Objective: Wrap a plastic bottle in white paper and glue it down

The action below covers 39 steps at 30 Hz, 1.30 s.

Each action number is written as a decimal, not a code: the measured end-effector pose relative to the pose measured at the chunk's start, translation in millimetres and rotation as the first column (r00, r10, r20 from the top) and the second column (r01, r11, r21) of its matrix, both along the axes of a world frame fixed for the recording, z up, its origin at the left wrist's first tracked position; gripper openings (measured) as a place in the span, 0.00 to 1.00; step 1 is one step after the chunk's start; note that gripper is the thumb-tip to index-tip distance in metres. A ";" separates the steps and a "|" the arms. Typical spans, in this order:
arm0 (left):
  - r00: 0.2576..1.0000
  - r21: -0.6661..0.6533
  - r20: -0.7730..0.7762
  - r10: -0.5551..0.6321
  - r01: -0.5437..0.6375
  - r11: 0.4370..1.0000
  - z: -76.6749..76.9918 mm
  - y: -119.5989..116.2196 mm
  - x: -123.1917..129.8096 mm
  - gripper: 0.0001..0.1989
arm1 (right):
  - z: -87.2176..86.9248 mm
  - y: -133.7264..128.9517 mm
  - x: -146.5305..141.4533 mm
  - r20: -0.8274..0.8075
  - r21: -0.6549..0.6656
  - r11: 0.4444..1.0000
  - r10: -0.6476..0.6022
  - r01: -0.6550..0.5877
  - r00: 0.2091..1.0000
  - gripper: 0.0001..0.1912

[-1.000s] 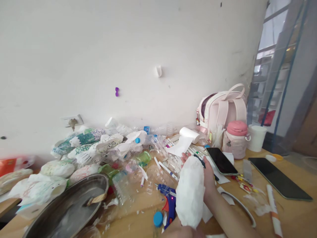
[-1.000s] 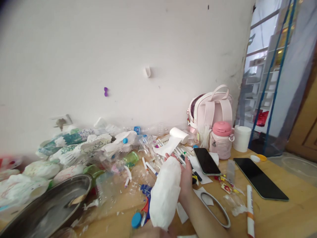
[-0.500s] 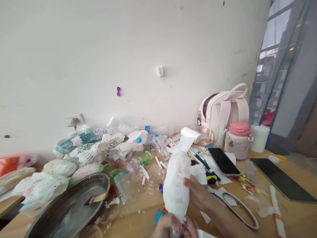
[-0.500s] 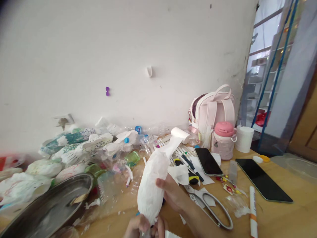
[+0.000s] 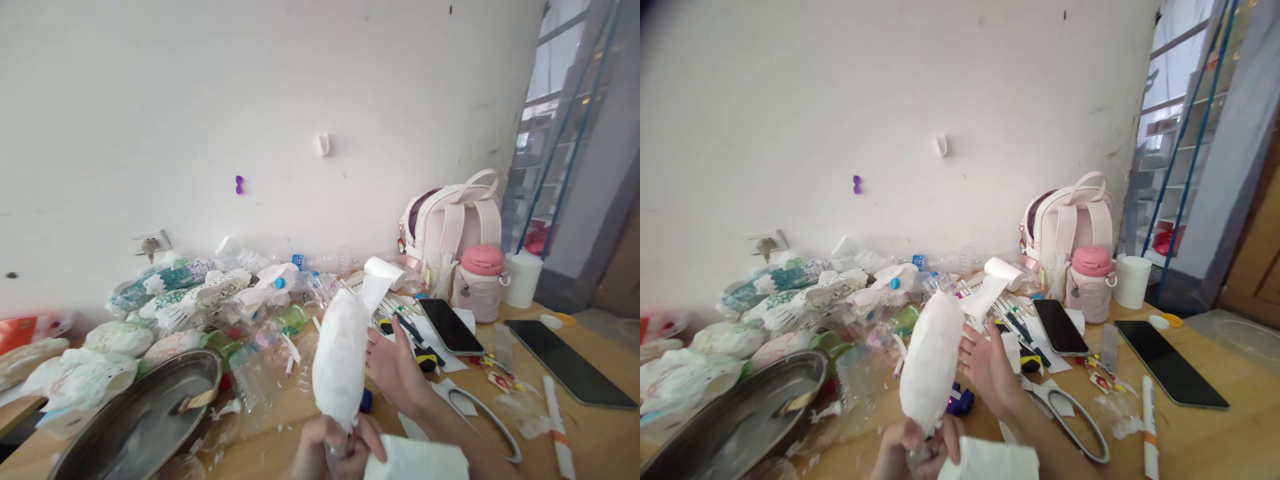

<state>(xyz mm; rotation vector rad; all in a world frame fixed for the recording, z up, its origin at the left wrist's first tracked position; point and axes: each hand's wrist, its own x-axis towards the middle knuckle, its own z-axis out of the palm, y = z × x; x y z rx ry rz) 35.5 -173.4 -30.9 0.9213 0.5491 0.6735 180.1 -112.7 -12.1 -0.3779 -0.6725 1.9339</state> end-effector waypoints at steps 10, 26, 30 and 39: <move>0.851 0.008 -0.047 0.523 -0.523 0.852 22.5 28.6 -38.1 0.17 | 5.7 -6.5 0.9 0.351 -0.004 1.000 0.012 -0.012 0.936 0.23; 0.508 0.323 -0.328 0.797 -0.732 0.600 38.4 35.5 -64.4 0.13 | 2.2 -6.6 -4.3 0.450 -0.054 0.972 -0.180 0.227 0.875 0.14; 0.651 0.259 -0.252 0.716 -0.668 0.698 29.2 30.0 -43.5 0.21 | -0.4 -19.1 -7.5 0.531 0.079 0.997 -0.042 0.001 0.846 0.19; 0.645 0.123 -0.061 0.762 -0.752 0.647 12.2 28.9 -14.9 0.23 | -16.9 -33.1 -28.3 0.691 0.403 0.883 -0.121 -0.241 0.713 0.06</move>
